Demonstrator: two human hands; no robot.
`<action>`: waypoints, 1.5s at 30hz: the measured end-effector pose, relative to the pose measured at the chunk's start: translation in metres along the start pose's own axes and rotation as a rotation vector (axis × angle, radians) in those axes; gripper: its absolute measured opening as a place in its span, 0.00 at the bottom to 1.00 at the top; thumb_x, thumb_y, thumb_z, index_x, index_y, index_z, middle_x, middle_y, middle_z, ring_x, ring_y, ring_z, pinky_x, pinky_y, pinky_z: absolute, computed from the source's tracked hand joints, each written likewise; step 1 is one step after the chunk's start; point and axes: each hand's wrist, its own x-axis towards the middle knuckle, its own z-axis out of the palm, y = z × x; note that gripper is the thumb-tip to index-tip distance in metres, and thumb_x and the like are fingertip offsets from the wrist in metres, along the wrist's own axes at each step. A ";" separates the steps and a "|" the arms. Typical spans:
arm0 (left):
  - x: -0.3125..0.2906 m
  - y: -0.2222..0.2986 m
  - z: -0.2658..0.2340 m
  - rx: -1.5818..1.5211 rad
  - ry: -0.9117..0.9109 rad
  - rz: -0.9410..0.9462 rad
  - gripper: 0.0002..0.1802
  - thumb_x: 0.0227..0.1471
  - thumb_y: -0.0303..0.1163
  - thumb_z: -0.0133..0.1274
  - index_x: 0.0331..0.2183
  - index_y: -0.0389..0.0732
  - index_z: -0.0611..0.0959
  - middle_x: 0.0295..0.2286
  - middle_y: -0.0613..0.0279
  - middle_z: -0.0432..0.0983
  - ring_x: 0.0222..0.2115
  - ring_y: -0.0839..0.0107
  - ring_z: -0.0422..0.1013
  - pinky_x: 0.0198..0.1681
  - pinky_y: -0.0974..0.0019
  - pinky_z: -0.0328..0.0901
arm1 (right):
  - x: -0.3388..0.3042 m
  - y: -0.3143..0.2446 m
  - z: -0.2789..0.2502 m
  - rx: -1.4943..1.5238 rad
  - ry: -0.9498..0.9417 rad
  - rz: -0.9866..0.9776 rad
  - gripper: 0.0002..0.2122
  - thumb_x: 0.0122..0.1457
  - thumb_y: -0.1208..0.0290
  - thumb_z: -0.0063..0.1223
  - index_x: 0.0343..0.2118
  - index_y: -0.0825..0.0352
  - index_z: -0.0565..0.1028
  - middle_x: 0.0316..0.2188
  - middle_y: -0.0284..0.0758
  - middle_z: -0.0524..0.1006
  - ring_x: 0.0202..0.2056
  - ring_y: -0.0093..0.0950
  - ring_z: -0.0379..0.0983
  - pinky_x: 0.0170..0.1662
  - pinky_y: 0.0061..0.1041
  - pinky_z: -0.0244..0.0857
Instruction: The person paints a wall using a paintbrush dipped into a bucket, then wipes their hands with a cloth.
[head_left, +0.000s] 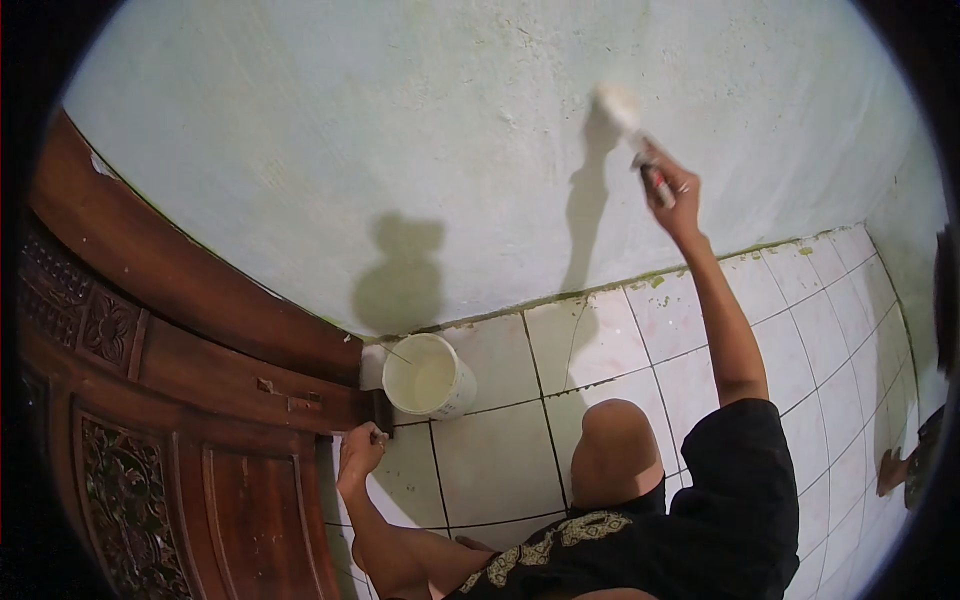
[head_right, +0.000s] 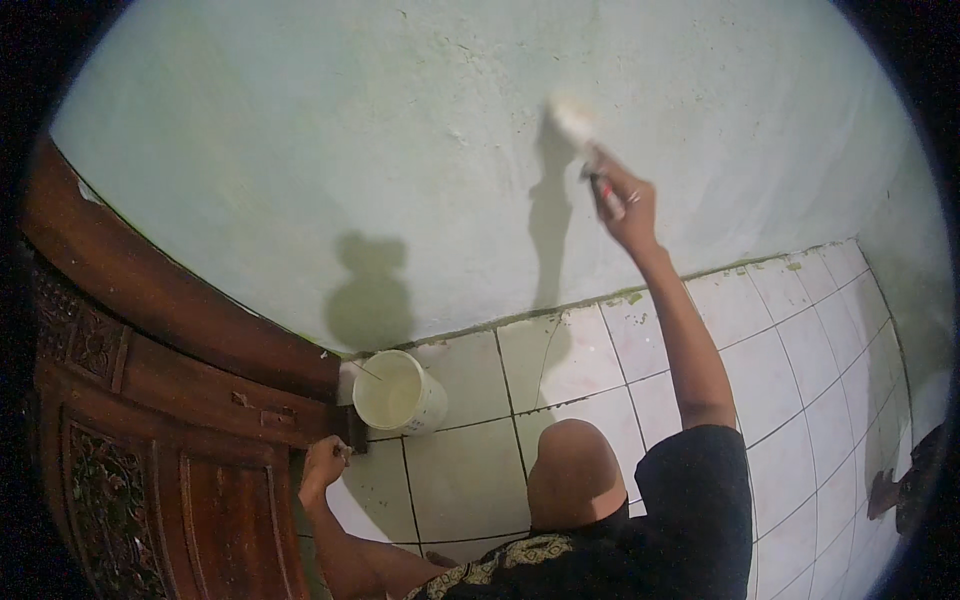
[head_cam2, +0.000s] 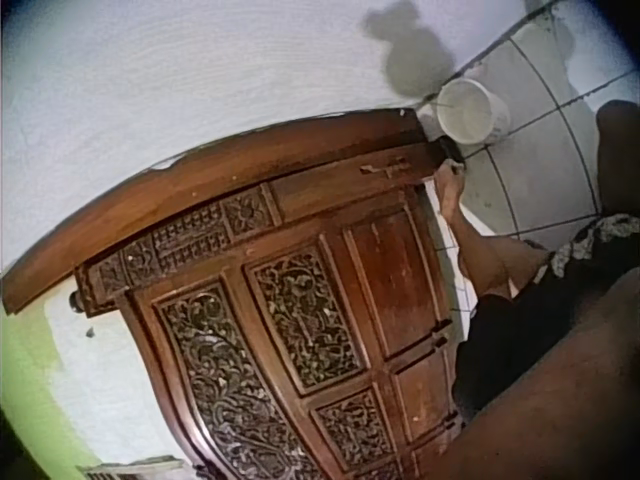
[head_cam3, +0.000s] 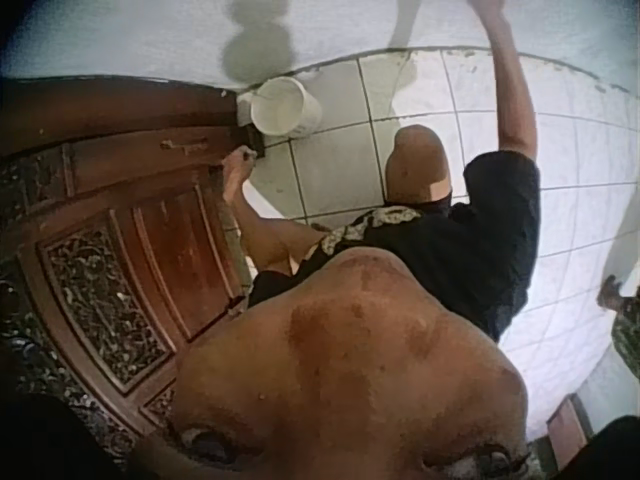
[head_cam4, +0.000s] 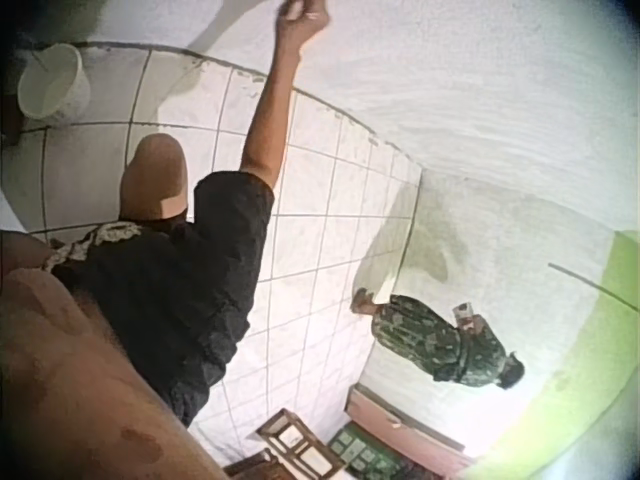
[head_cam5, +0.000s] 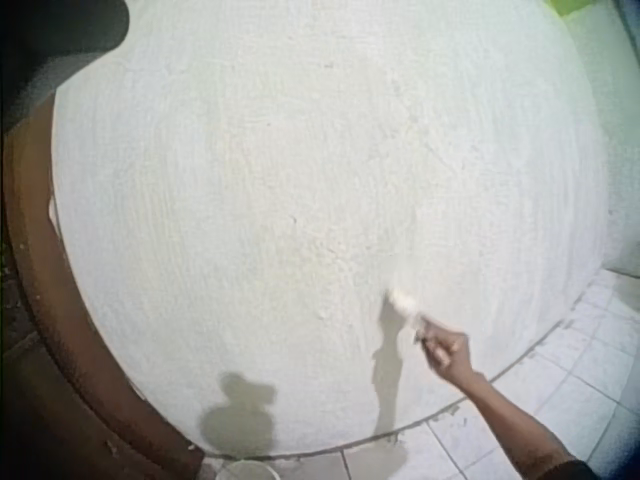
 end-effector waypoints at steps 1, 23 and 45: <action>0.000 -0.003 0.002 -0.007 -0.006 0.019 0.09 0.41 0.33 0.54 0.21 0.37 0.76 0.18 0.52 0.72 0.22 0.55 0.69 0.27 0.59 0.62 | -0.011 -0.014 0.003 0.080 -0.193 0.204 0.08 0.44 0.83 0.49 0.30 0.69 0.74 0.37 0.44 0.73 0.36 0.31 0.74 0.37 0.20 0.64; -0.014 0.021 -0.050 0.008 0.282 -0.076 0.11 0.42 0.38 0.53 0.23 0.40 0.78 0.19 0.52 0.73 0.24 0.56 0.70 0.28 0.61 0.62 | -0.128 -0.235 0.215 0.567 -0.888 -0.327 0.07 0.46 0.66 0.48 0.19 0.63 0.70 0.19 0.38 0.72 0.23 0.40 0.69 0.25 0.37 0.62; 0.037 -0.044 0.024 -0.036 -0.002 -0.182 0.14 0.48 0.32 0.43 0.39 0.40 0.73 0.34 0.48 0.71 0.39 0.52 0.66 0.42 0.55 0.60 | -0.196 -0.196 0.268 0.323 -1.023 0.330 0.10 0.44 0.65 0.50 0.19 0.69 0.71 0.13 0.44 0.69 0.19 0.41 0.68 0.22 0.34 0.61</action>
